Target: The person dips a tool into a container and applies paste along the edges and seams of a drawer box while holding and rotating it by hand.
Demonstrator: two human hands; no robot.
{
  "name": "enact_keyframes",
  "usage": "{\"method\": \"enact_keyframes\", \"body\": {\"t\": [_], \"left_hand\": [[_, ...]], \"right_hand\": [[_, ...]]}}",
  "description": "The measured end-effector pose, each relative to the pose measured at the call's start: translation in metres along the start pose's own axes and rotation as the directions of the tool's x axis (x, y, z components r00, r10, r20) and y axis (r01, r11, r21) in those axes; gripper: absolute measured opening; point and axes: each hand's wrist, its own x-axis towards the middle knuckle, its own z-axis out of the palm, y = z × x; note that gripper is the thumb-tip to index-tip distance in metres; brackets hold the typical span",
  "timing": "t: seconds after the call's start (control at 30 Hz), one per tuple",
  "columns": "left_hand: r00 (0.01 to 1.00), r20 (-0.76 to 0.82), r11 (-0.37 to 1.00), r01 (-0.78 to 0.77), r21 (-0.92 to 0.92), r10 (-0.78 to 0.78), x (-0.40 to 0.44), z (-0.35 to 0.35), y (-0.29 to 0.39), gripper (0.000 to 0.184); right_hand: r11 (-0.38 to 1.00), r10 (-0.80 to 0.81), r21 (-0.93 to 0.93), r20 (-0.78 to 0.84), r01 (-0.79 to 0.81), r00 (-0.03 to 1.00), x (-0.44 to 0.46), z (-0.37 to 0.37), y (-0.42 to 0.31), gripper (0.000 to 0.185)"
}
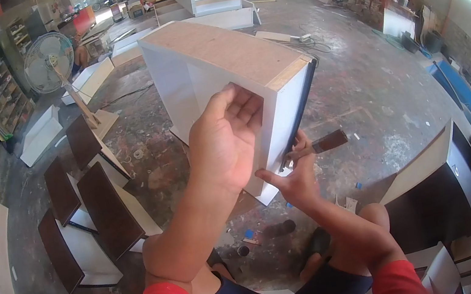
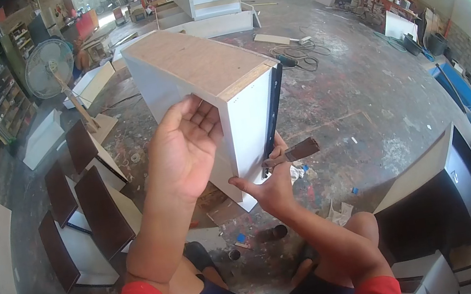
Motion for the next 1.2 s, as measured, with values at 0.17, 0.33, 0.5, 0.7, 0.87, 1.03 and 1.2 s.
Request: {"method": "enact_keyframes", "body": {"t": [0.17,0.33,0.5,0.7,0.87,1.03,1.2], "left_hand": [[1.0,-0.022,0.993,-0.005,0.118,0.008,-0.007,0.0,0.003,0.025],[0.999,-0.032,0.976,0.036,0.213,-0.03,0.006,-0.011,0.008,0.015],[1.0,0.009,0.957,0.025,0.287,-0.029,0.019,-0.011,0.01,0.023],[0.999,0.033,0.957,0.025,0.29,-0.036,0.028,-0.009,0.006,0.014],[1.0,-0.017,0.958,0.027,0.285,-0.023,0.029,0.002,0.004,0.01],[0.991,0.095,0.981,0.075,0.181,-0.093,0.042,-0.012,0.002,0.021],[0.984,0.172,0.999,-0.037,-0.002,0.037,0.032,0.004,-0.011,0.046]], "right_hand": [[0.996,-0.022,-0.085,-0.009,0.021,1.0,-0.001,-0.002,-0.002,0.116],[0.997,-0.022,-0.071,-0.017,0.021,1.0,-0.001,0.0,0.004,0.115],[0.997,-0.005,-0.076,-0.016,0.004,1.0,-0.002,0.001,0.007,0.112],[0.991,-0.057,-0.121,-0.029,0.053,0.998,-0.002,0.003,0.011,0.111],[0.998,0.017,-0.063,-0.004,-0.017,1.0,0.0,0.002,0.005,0.111],[1.0,0.005,-0.013,-0.008,-0.005,1.0,0.0,0.002,0.003,0.112],[0.999,0.035,0.032,-0.019,-0.035,0.999,-0.005,0.008,-0.004,0.115]]}}
